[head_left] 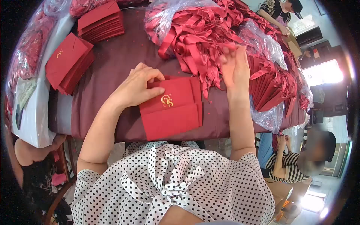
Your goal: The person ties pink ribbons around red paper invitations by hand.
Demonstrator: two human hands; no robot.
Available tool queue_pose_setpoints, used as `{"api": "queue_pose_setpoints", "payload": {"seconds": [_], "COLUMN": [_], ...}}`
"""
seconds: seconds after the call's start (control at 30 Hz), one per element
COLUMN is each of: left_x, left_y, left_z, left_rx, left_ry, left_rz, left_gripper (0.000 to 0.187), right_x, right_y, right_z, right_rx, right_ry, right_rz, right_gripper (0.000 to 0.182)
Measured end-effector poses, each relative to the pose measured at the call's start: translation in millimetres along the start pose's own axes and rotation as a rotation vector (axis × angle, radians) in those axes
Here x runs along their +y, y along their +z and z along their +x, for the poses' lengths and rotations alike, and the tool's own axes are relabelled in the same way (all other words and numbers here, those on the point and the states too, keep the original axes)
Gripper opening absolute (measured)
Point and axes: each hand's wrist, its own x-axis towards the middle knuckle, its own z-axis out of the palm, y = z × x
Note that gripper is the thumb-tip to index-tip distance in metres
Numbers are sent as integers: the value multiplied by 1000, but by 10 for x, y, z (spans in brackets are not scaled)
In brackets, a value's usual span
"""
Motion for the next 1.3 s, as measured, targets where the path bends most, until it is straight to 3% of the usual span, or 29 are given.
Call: {"api": "queue_pose_setpoints", "payload": {"seconds": [0.07, 0.1, 0.17, 0.2, 0.23, 0.27, 0.3, 0.33, 0.4, 0.43, 0.47, 0.5, 0.53, 0.6, 0.73, 0.9, 1.13, 1.2, 1.3], "left_x": [-23, -30, -23, -6, -31, -58, -73, -65, -9, -9, -16, -24, -46, -92, -37, 12, 52, 50, 51], "left_y": [26, 16, 32, 10, 24, 38, 49, 46, 34, 42, 47, 54, 55, 45, 25, 50, 101, 105, 65], "left_z": [11, 34, 27, 33, 23, 16, 14, 11, -6, -5, -9, -13, -8, -8, -12, -17, -30, -30, -17], "left_rx": [-11, -60, -6, -58, -56, -39, -21, -13, -34, -31, -28, -26, -28, -37, -35, 4, 54, 80, 5], "left_ry": [-62, -111, -67, -127, -145, -121, -93, -98, -146, -152, -140, -127, -132, -108, -161, -138, -66, 6, 22], "left_rz": [-16, -46, -21, -41, -50, -41, -32, -39, -71, -74, -75, -76, -78, -107, -144, -164, -174, -181, -178], "left_gripper": [18, 14, 16, 15, 15, 15, 14, 14, 13, 13, 13, 13, 13, 13, 14, 13, 11, 8, 12], "right_x": [0, -34, -486, -712, -1099, -1438, -1796, -1752, -1433, -1164, -807, -621, -381, -5, 171, 236, 186, 167, 114], "right_y": [117, 8, 99, 185, 110, -184, -163, 38, 195, 279, 818, 711, 631, 525, 539, 556, 672, 685, 818], "right_z": [54, 151, 72, -36, -32, -45, -218, -331, -518, -628, -757, -707, -663, -598, -632, -666, -717, -687, -687], "right_rx": [-6, -142, -14, 304, 357, 266, -318, -372, 131, 165, 19, -235, -431, -629, -520, -594, -632, -810, -962], "right_ry": [65, 46, -157, -575, -604, -940, -556, -590, -740, -583, -220, 1, 40, -103, 7, -139, -172, -383, -479], "right_rz": [117, 223, -26, -664, -445, -496, 7, -251, -858, -1298, -1254, -1334, -1261, -1187, -1270, -1299, -1398, -1499, -1725], "right_gripper": [30, 33, 12, 7, 4, 8, 9, 12, 19, 25, 20, 17, 15, 10, 8, 11, 8, 9, 10]}}
